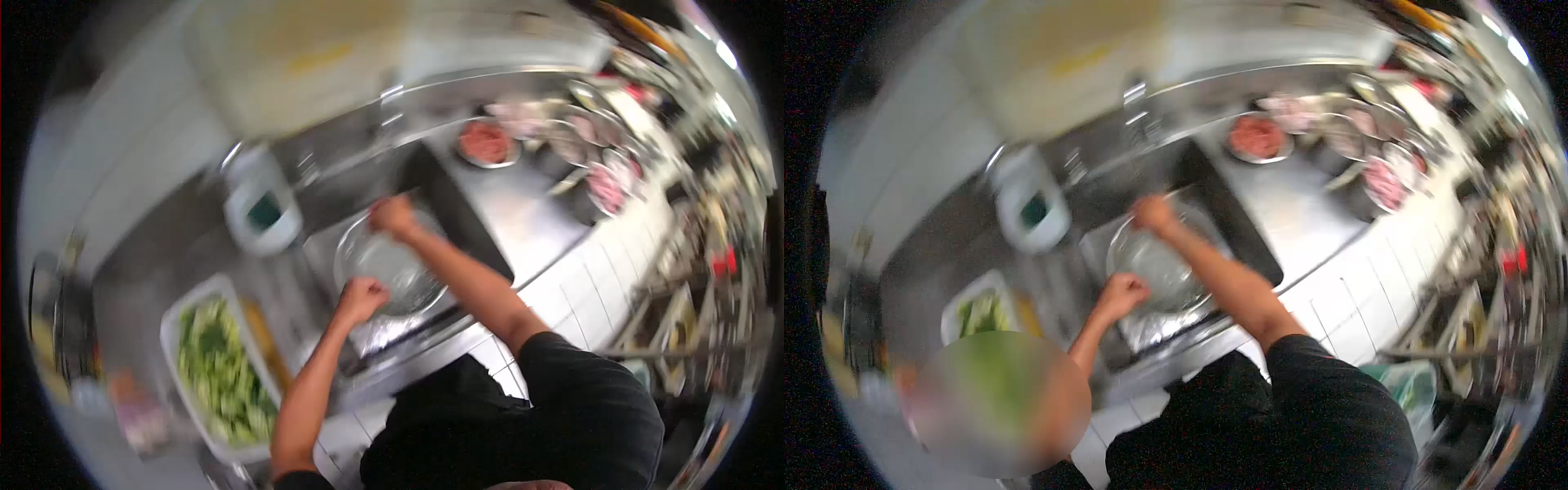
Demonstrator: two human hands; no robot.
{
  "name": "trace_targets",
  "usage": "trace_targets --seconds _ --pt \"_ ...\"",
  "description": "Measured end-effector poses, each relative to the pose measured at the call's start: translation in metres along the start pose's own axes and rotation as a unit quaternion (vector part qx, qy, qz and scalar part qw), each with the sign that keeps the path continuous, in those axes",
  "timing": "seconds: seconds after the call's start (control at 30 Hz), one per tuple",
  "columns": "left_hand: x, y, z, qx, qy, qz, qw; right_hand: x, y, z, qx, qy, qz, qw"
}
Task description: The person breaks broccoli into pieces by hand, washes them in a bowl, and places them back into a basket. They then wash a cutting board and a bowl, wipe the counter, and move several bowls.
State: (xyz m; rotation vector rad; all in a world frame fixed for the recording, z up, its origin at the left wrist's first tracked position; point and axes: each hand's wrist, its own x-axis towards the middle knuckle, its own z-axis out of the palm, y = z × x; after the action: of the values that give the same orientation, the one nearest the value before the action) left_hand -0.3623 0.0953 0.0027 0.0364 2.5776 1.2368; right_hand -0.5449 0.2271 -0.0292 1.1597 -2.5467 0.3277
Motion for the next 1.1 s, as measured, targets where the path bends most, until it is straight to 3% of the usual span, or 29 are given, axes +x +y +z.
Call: trace_targets --seconds 0.03,0.07,0.13,0.2,0.23,0.27,0.33,0.37,0.4,0.43,0.47,0.5,0.53,0.57,0.6,0.63,0.7,0.8,0.83,0.87,0.9,0.93,0.97,1.0,1.03,1.1 --pt "0.028 0.008 0.013 -0.081 -0.020 -0.058 0.995 0.003 -0.010 -0.034 0.227 -0.014 0.170 0.959" --pt "0.052 0.028 0.014 -0.113 -0.049 -0.097 0.988 0.006 -0.006 -0.040 0.201 -0.051 0.113 0.972" --pt "0.096 0.045 0.016 -0.223 0.009 -0.103 0.969 0.004 -0.008 -0.071 0.367 0.077 0.090 0.923" --pt "0.170 -0.014 0.029 -0.517 0.054 -0.050 0.853 -0.001 -0.007 -0.122 0.431 0.040 0.146 0.889" --pt "0.189 -0.019 0.023 -0.591 0.042 -0.033 0.805 0.007 -0.021 -0.103 0.284 0.109 0.313 0.900" --pt "0.203 -0.008 0.013 -0.630 0.019 -0.024 0.776 0.030 -0.041 -0.074 0.129 0.170 0.465 0.859" --pt "0.221 0.004 0.007 -0.662 -0.016 -0.012 0.749 0.061 -0.036 -0.044 -0.088 0.282 0.583 0.756" --pt "0.227 0.010 0.008 -0.671 -0.032 -0.004 0.741 0.069 -0.026 -0.040 -0.142 0.340 0.570 0.734" --pt "0.231 0.014 0.007 -0.674 -0.049 0.002 0.737 0.068 -0.016 -0.044 -0.142 0.338 0.576 0.731" --pt "0.235 0.018 0.005 -0.673 -0.066 0.008 0.737 0.066 -0.004 -0.054 -0.075 0.343 0.460 0.816" --pt "0.238 0.017 0.005 -0.669 -0.084 0.013 0.738 0.055 0.020 -0.096 0.047 0.282 0.348 0.893" --pt "0.238 0.022 0.005 -0.651 -0.097 0.013 0.753 0.049 0.041 -0.123 0.168 0.212 0.222 0.937" --pt "0.238 0.029 0.006 -0.590 -0.093 -0.004 0.802 0.054 0.054 -0.119 0.138 0.217 0.210 0.943" --pt "0.231 0.042 0.010 -0.426 -0.069 -0.052 0.901 0.062 0.062 -0.107 0.110 0.220 0.196 0.949" --pt "0.225 0.052 0.015 -0.250 -0.066 -0.107 0.960 0.067 0.067 -0.093 0.086 0.221 0.178 0.955" --pt "0.215 0.058 0.020 -0.064 -0.047 -0.161 0.984 0.070 0.071 -0.083 0.086 0.217 0.164 0.958" --pt "0.194 0.039 0.030 0.066 -0.110 0.005 0.992 0.076 0.078 -0.066 0.096 0.210 0.131 0.964" --pt "0.157 0.011 0.044 0.175 0.001 -0.065 0.982 0.070 0.088 -0.066 0.047 0.202 0.095 0.974" --pt "0.151 0.003 0.047 0.118 0.000 -0.083 0.990 0.070 0.093 -0.064 -0.019 0.191 0.085 0.978" --pt "0.144 0.012 0.051 0.170 0.048 -0.046 0.983 0.069 0.098 -0.061 -0.085 0.182 0.074 0.977" --pt "0.136 0.021 0.055 0.225 0.099 -0.014 0.969 0.069 0.106 -0.057 0.022 0.232 0.099 0.967" --pt "0.125 0.036 0.049 0.132 0.083 -0.020 0.988 0.064 0.105 -0.059 0.005 0.185 0.131 0.974" --pt "0.115 0.046 0.044 0.057 0.109 -0.028 0.992 0.063 0.106 -0.076 0.150 0.160 0.178 0.959" --pt "0.107 0.049 0.042 0.035 0.144 0.037 0.988 0.061 0.108 -0.093 0.302 0.153 0.231 0.912" --pt "0.093 0.066 0.033 0.010 0.136 -0.034 0.990 0.059 0.111 -0.110 0.423 0.159 0.288 0.844" --pt "0.048 0.091 0.009 -0.008 0.176 -0.046 0.983 0.069 0.134 -0.062 0.531 0.237 0.305 0.754"
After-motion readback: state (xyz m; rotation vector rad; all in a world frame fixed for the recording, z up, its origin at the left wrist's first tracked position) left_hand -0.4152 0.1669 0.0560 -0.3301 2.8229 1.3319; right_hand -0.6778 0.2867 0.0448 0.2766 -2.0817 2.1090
